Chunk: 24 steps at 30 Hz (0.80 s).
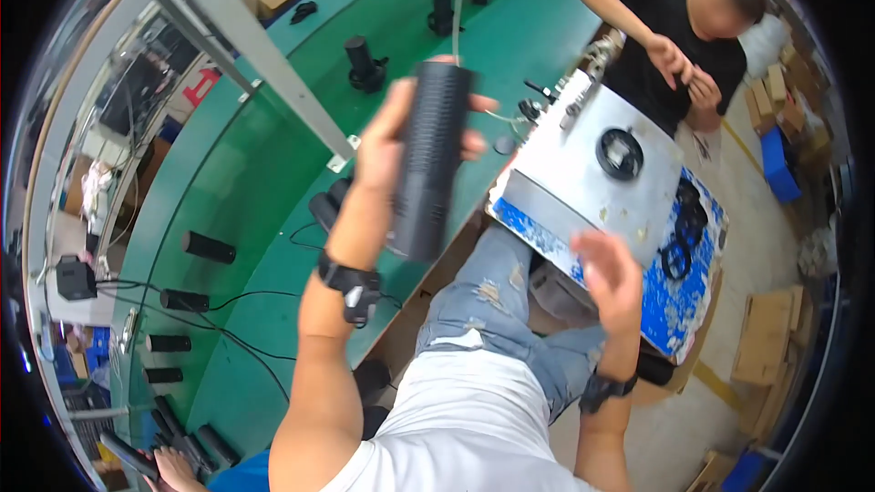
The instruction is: The person picks up a microphone and a shock mount, fits the microphone into the mount, and then places it on the table. They then pick up another microphone, insert it into a testing machine, and remove it.
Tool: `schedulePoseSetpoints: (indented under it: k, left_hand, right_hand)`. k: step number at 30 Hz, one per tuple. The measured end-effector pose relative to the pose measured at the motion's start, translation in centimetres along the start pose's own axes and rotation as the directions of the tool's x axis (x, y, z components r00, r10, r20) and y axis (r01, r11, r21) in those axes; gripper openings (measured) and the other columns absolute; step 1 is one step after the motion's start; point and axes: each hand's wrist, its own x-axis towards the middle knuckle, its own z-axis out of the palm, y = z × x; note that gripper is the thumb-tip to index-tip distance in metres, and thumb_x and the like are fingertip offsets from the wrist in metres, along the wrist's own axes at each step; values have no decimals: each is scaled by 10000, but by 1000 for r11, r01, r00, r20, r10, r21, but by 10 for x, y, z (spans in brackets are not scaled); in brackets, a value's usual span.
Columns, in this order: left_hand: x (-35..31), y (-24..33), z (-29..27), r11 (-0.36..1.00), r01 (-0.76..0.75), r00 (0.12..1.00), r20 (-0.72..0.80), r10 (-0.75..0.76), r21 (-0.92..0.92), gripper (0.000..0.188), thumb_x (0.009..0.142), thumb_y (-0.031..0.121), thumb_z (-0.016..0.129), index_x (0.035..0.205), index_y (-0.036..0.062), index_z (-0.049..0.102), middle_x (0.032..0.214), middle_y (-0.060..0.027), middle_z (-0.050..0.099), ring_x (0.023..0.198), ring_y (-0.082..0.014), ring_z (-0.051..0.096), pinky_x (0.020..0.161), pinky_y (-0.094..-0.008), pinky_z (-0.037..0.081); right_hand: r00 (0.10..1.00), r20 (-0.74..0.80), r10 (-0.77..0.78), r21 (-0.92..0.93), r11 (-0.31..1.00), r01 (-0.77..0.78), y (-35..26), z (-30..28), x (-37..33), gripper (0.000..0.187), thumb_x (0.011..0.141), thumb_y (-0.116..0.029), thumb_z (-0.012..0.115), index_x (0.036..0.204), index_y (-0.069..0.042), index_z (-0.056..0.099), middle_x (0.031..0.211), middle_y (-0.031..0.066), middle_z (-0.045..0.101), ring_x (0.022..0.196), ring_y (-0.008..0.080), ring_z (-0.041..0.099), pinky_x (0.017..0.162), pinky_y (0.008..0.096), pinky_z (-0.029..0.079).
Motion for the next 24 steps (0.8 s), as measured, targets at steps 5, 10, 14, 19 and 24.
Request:
schedulePoseSetpoints:
  k: [5,10,14,19,24]
  left_hand:
    - [27,-123,59,919,344,931,196,-308,-191,453,1017,328,331,1373,50,365,1169,-190,568,822,-283,671,703,-388,586]
    - [32,-175,77,917,398,915,55,-399,33,459,1000,315,415,1372,50,369,1146,-122,578,848,-172,663,710,-277,552]
    - [16,-173,78,749,662,706,308,-638,34,479,986,301,459,1372,35,361,1092,-128,603,839,-204,671,702,-275,548]
    - [16,-206,60,651,721,672,471,-571,-239,653,993,515,200,1284,-12,455,945,-192,650,507,-218,580,497,-270,491]
    - [10,-209,66,333,816,549,457,-700,-472,673,994,522,153,1253,-7,480,827,-185,659,487,-222,577,469,-259,468]
  right_hand:
    - [1000,-2,4,430,903,-3,-38,-10,62,568,864,-303,639,1272,48,457,956,75,589,782,110,548,688,250,459]
    - [976,-197,-96,222,965,140,-26,-51,38,668,837,-440,671,1256,45,481,966,34,605,747,86,568,607,199,454]
    - [820,-562,-103,243,928,284,-19,-94,17,542,907,-390,592,1238,29,500,1116,112,601,978,192,607,846,321,499]
    - [812,-582,-43,407,849,336,-13,-87,19,589,882,-415,620,1308,-66,412,1218,122,516,1154,234,510,1006,378,413]
    - [923,-294,-250,599,704,381,-10,-99,32,787,763,-424,750,1335,-79,334,1207,94,474,1232,270,437,1057,394,376]
